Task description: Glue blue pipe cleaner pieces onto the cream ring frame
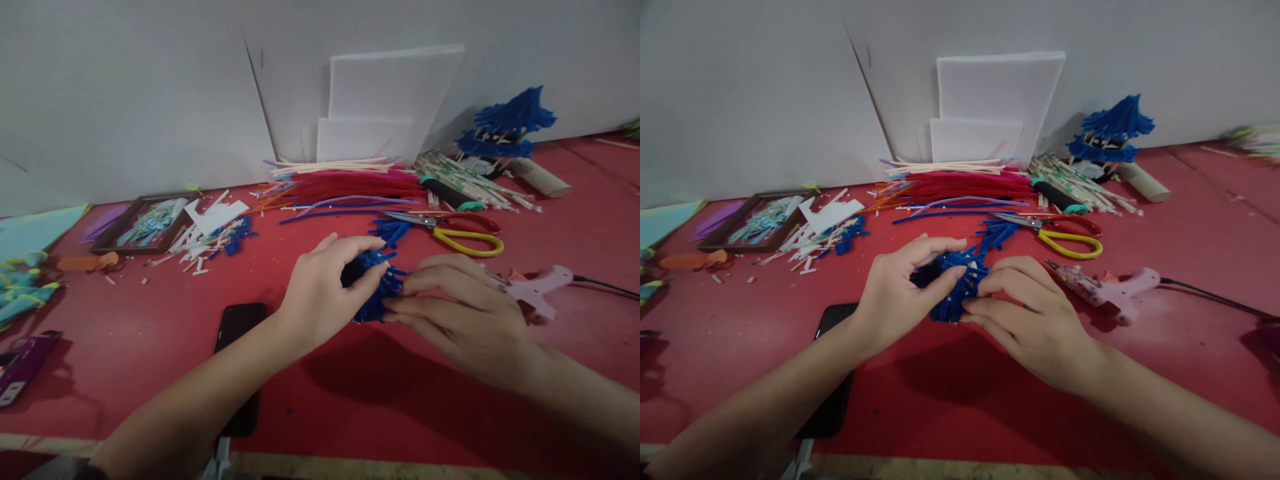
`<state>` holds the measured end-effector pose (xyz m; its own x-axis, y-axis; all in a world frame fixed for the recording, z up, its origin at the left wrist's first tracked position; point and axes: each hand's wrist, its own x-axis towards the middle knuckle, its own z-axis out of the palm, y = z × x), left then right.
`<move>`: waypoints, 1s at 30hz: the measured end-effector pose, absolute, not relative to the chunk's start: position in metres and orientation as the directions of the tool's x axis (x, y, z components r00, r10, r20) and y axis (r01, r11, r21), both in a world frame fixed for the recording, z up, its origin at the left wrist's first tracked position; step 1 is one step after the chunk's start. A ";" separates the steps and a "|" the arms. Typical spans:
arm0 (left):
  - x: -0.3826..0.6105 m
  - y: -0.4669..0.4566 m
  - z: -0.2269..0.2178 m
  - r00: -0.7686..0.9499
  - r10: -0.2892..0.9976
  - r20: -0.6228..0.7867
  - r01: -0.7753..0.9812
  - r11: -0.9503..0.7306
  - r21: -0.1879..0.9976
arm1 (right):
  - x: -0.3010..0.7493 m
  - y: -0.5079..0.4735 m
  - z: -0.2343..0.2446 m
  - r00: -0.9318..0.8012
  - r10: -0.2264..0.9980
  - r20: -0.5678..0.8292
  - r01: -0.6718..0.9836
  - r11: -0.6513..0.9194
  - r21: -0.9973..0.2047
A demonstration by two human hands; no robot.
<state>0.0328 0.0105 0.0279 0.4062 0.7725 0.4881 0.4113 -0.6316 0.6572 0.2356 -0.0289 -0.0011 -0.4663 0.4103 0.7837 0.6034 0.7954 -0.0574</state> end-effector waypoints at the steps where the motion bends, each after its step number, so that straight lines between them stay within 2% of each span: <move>1: 0.033 0.010 0.028 0.410 0.768 0.493 0.414 -0.638 0.650 | 0.235 -0.028 -0.001 -0.468 0.411 0.783 0.600 0.798 -0.060; 30: 0.035 0.009 0.025 0.410 0.752 0.517 0.420 -0.658 0.625 | 0.249 -0.021 -0.010 -0.517 0.364 0.775 0.547 0.837 -0.028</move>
<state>0.0346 0.0092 0.0251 0.4096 0.7518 0.5167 0.4200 -0.6582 0.6248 0.2493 -0.0212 -0.0102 -0.5171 0.3640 0.7747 0.5468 0.8368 -0.0281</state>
